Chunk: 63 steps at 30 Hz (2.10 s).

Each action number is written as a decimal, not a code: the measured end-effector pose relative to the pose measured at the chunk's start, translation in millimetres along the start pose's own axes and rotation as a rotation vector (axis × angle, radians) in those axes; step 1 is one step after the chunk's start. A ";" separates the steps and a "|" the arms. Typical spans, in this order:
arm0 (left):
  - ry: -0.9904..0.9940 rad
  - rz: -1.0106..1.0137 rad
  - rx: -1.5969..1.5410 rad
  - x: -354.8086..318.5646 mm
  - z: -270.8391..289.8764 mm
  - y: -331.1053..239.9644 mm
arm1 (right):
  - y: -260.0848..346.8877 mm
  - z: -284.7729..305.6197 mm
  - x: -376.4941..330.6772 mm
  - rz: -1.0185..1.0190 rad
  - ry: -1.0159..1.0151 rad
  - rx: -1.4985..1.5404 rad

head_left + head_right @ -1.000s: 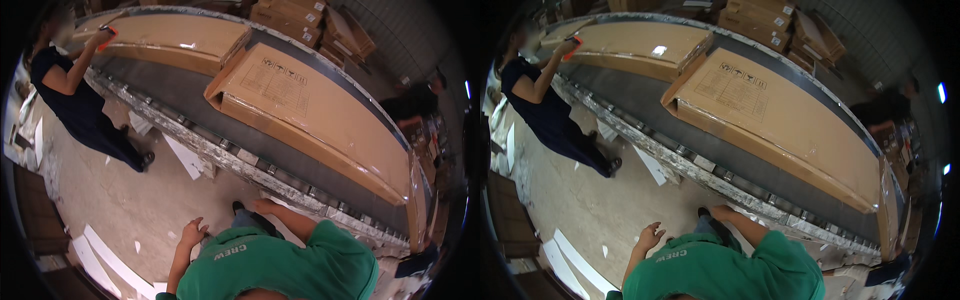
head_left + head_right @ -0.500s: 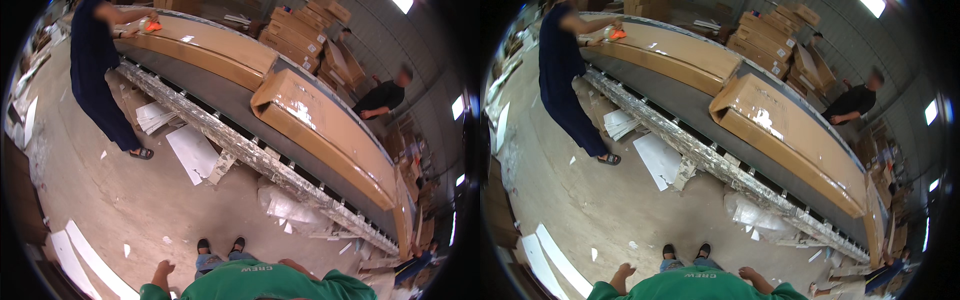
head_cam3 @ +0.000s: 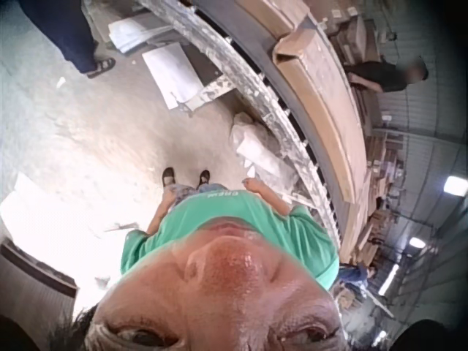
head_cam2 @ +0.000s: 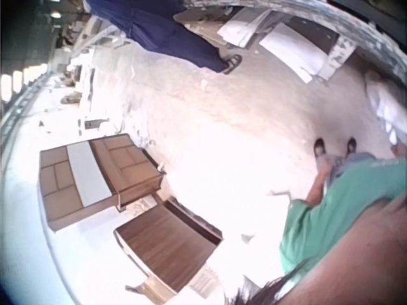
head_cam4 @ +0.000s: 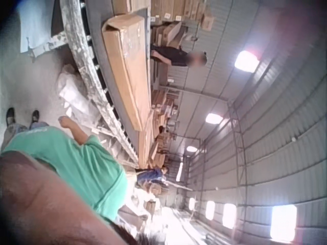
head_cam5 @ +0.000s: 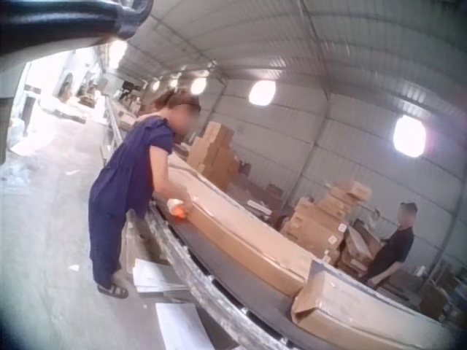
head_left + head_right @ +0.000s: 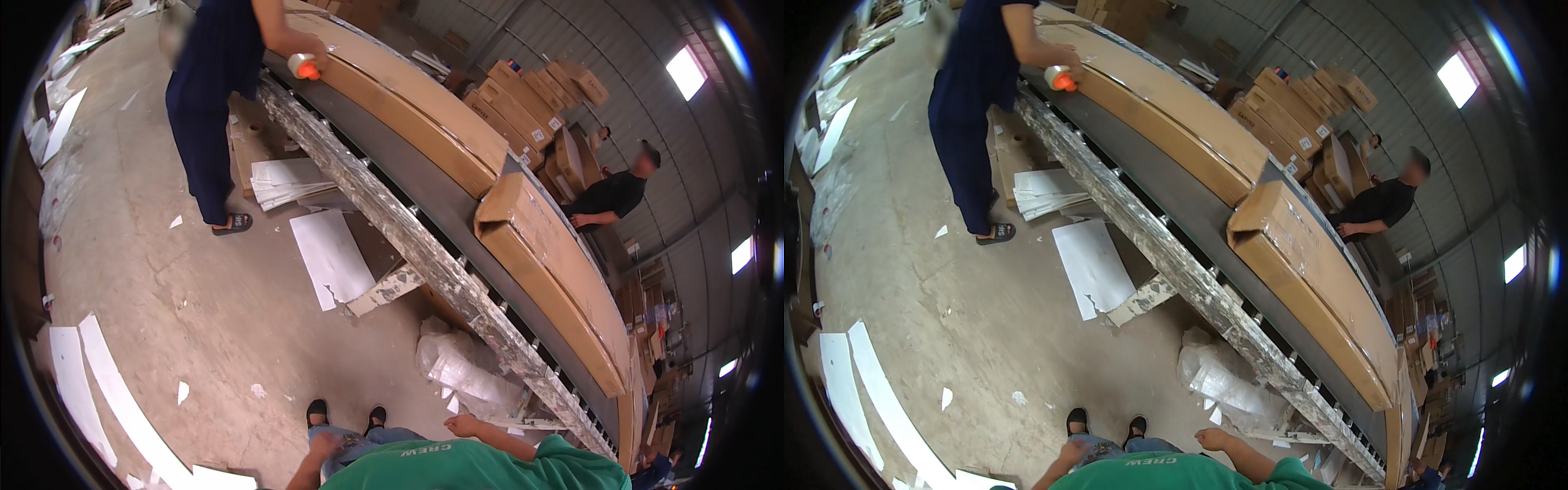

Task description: The person uses a tape dispenser to seal cardboard boxes on a conveyor belt, applying tape across the seams and edges of the packages.

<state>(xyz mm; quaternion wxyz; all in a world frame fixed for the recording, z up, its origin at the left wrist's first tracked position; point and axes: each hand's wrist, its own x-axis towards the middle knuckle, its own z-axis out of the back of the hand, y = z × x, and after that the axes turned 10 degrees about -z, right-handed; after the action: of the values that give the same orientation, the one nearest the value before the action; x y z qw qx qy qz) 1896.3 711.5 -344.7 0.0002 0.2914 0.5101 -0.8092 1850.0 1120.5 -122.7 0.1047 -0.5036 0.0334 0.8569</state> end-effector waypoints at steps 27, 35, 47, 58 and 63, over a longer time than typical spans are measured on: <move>-0.211 -0.372 -0.052 259.1 210.8 -295.2 | -134.5 579.6 -15.4 -0.033 -1.268 0.211; -0.174 -1.051 0.339 445.7 293.1 -582.7 | -71.5 516.6 79.7 -0.220 -1.389 0.438; -0.024 -1.394 1.114 642.9 366.9 -676.5 | -20.3 759.3 -36.8 -0.113 -1.325 0.429; -0.059 -1.470 1.107 604.6 319.5 -715.9 | 94.5 995.7 -75.7 -0.206 -1.306 0.089; -0.031 -1.518 1.061 603.5 305.5 -715.5 | 62.1 1030.8 -73.8 -0.355 -1.383 0.014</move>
<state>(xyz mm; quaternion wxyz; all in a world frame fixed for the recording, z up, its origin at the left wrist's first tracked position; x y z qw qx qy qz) 1038.3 981.6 55.9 -0.6567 -0.1696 0.1270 -0.7237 989.1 1216.9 444.1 0.2429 0.1582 -0.1177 0.9498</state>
